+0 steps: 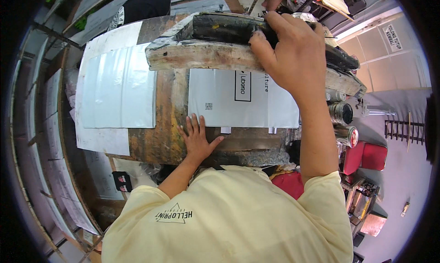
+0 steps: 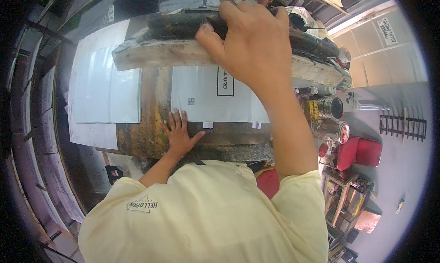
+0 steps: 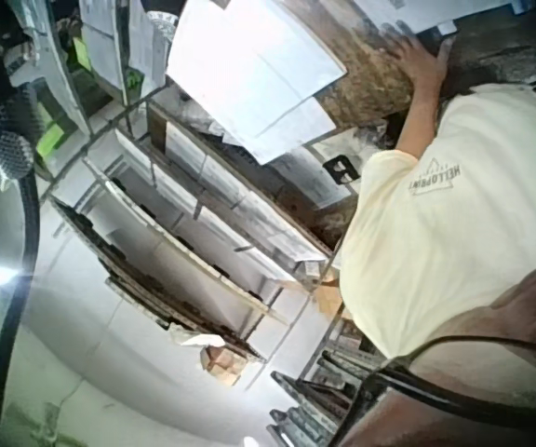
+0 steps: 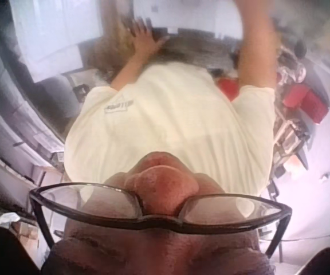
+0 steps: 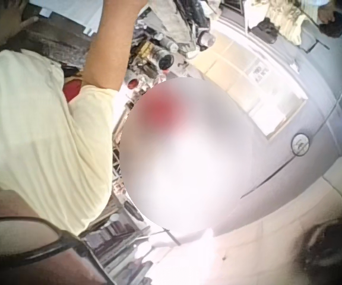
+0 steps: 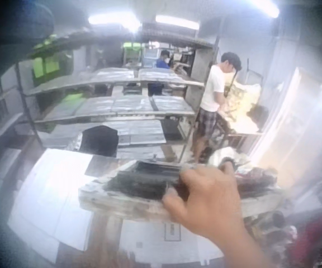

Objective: The person screen prints logos onto white mailing bags using a screen frame and a squeegee, then places each printed bag onto a stack.

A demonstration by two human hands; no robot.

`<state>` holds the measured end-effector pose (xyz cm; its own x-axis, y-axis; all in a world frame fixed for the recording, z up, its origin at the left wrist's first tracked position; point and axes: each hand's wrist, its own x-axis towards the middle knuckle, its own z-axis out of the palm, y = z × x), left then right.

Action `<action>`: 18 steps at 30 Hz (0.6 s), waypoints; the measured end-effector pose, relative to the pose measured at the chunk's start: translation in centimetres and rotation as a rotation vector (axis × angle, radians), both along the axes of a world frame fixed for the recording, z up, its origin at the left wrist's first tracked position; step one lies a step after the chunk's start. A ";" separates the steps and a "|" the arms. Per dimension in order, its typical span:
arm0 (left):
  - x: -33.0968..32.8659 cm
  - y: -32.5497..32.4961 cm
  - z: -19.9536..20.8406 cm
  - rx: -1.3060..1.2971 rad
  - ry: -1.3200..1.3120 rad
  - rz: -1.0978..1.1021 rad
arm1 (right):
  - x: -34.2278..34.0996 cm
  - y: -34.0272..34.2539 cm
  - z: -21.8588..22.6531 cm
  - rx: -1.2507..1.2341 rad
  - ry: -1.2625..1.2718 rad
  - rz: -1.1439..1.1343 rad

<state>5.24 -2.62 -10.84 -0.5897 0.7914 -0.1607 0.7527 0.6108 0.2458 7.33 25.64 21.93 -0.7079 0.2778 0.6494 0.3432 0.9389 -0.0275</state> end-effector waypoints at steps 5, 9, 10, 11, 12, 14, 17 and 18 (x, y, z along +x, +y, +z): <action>-0.2 1.8 2.7 0.087 -0.090 -0.007 | -1.1 1.6 1.7 -0.038 -0.066 -0.018; -2.9 7.0 7.9 0.659 -0.408 0.182 | -2.1 3.0 3.0 -0.019 -0.058 0.030; -3.5 8.3 10.2 0.722 -0.456 0.256 | -2.2 3.3 3.2 -0.011 -0.044 0.054; -4.0 8.9 11.4 0.789 -0.504 0.331 | -2.3 3.3 3.4 -0.030 -0.061 0.021; -4.1 8.5 11.1 0.848 -0.476 0.362 | -2.3 3.3 3.2 -0.032 -0.023 0.032; -4.0 6.2 8.5 0.969 -0.421 0.412 | -2.2 3.4 2.1 -0.031 0.058 0.049; -7.8 1.7 6.3 0.973 -0.549 0.633 | -2.0 2.4 2.6 -0.080 -0.042 -0.006; -9.5 0.1 6.6 0.955 -0.620 0.717 | -1.8 2.4 2.8 -0.079 -0.057 -0.015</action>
<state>-4.21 -2.57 -4.20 -0.9494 0.2929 -0.1131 -0.0482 0.2200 0.9743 5.58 28.00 24.71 -0.7387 0.3373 0.5835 0.3604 0.9293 -0.0808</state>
